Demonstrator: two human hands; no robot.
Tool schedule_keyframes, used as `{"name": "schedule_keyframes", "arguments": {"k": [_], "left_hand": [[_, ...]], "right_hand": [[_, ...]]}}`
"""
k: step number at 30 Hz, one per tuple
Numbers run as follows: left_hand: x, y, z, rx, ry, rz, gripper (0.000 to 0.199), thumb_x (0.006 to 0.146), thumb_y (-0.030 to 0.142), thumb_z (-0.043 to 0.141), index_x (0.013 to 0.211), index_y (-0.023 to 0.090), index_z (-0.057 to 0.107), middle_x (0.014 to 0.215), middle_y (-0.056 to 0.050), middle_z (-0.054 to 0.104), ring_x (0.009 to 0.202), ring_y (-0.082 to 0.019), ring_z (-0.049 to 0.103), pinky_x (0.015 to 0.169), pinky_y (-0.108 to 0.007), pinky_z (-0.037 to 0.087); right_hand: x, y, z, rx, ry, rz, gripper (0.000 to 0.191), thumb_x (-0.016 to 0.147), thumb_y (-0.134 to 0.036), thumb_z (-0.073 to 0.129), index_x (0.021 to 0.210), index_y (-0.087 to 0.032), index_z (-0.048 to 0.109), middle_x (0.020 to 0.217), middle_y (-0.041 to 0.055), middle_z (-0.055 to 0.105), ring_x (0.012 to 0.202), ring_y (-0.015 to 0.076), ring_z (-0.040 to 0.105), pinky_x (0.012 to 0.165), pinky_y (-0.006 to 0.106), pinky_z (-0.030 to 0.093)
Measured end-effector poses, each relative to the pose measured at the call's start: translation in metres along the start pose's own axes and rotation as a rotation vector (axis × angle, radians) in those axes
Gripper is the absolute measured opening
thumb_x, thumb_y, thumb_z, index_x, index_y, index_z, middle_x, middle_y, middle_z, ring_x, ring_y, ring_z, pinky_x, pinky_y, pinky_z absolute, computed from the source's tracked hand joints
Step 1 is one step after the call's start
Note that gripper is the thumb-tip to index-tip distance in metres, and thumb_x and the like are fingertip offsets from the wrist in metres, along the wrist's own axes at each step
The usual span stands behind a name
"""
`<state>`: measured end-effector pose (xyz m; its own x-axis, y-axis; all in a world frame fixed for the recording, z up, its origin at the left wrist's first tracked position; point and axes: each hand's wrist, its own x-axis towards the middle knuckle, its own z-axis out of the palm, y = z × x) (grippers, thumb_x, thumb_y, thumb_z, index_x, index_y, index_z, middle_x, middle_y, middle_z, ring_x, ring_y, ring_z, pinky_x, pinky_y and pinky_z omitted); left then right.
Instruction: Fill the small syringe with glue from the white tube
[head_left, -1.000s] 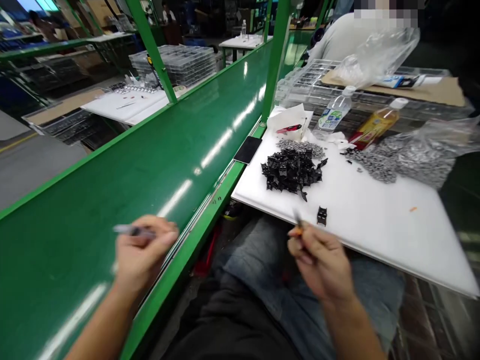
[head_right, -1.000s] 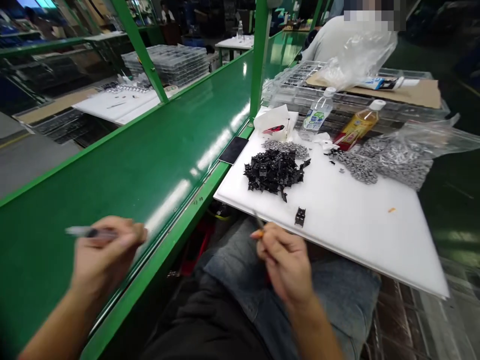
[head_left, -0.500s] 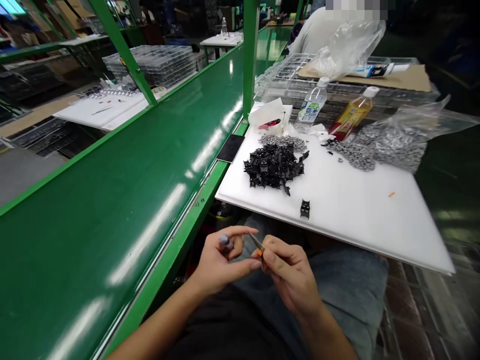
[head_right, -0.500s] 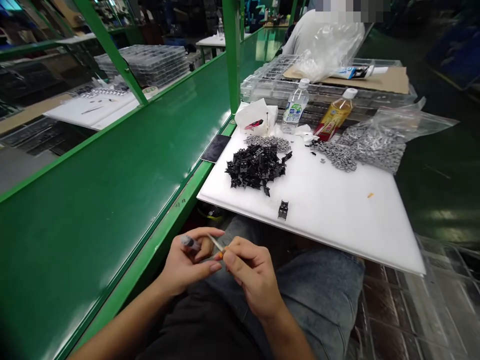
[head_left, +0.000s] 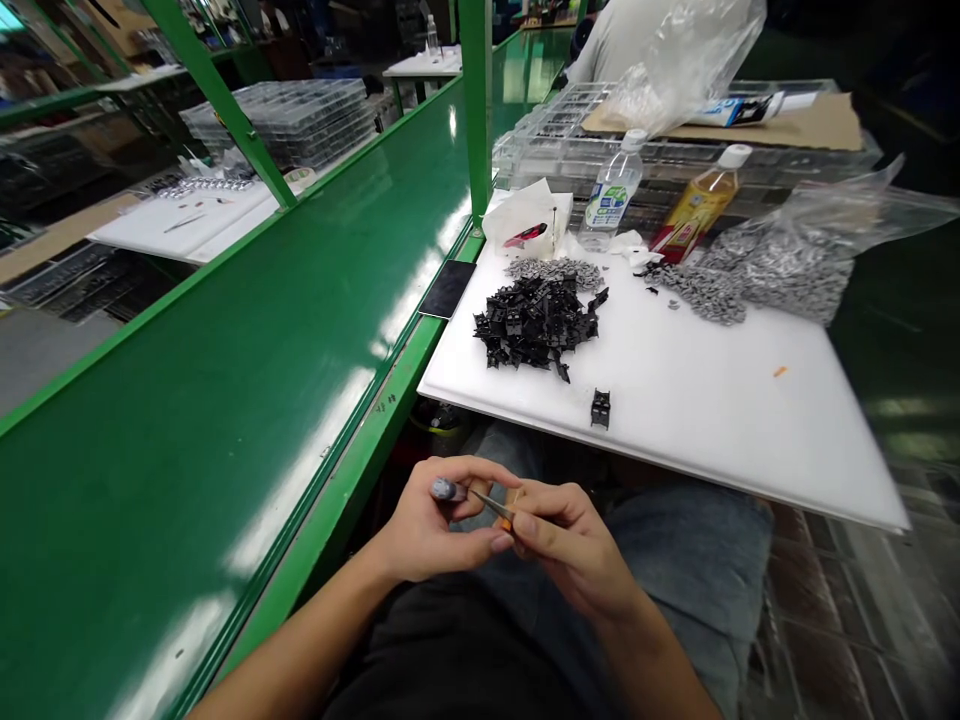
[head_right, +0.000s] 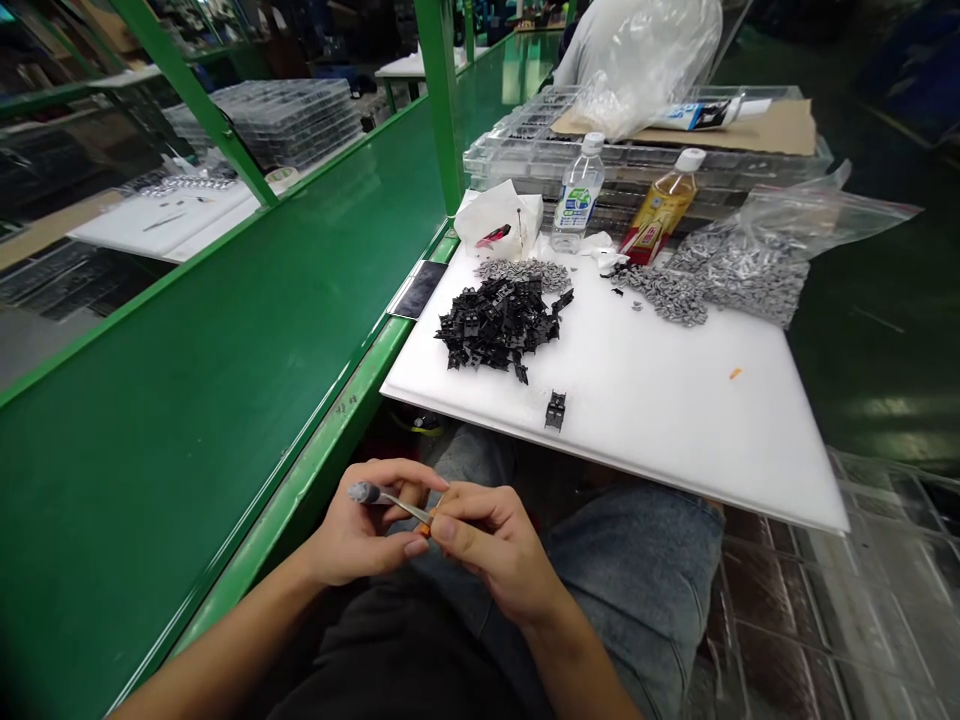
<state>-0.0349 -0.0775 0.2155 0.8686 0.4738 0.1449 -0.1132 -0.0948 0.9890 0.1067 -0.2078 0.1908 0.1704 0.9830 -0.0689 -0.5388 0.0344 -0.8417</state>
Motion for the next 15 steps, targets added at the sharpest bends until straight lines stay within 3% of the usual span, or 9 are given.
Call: {"name": "schedule_keyframes", "arguments": {"k": [9, 15], "left_hand": [[0.003, 0.0, 0.0, 0.025, -0.012, 0.057, 0.03, 0.078, 0.026, 0.087, 0.105, 0.016, 0.078, 0.058, 0.011, 0.034, 0.052, -0.006, 0.029, 0.054, -0.022, 0.029], [0.001, 0.001, -0.007, 0.035, 0.023, 0.073, 0.033, 0.079, 0.029, 0.088, 0.107, 0.016, 0.078, 0.058, 0.011, 0.036, 0.053, -0.006, 0.029, 0.054, -0.023, 0.027]], "right_hand": [[0.002, 0.001, -0.003, 0.007, -0.026, 0.022, 0.028, 0.088, -0.044, 0.083, 0.074, -0.02, 0.084, 0.071, 0.003, 0.056, 0.063, 0.012, 0.041, 0.054, 0.029, 0.025], [-0.002, 0.004, -0.016, -0.085, -0.108, -0.01, 0.025, 0.096, -0.042, 0.076, 0.089, -0.021, 0.087, 0.075, 0.0022, 0.058, 0.066, 0.012, 0.043, 0.06, 0.031, 0.03]]}}
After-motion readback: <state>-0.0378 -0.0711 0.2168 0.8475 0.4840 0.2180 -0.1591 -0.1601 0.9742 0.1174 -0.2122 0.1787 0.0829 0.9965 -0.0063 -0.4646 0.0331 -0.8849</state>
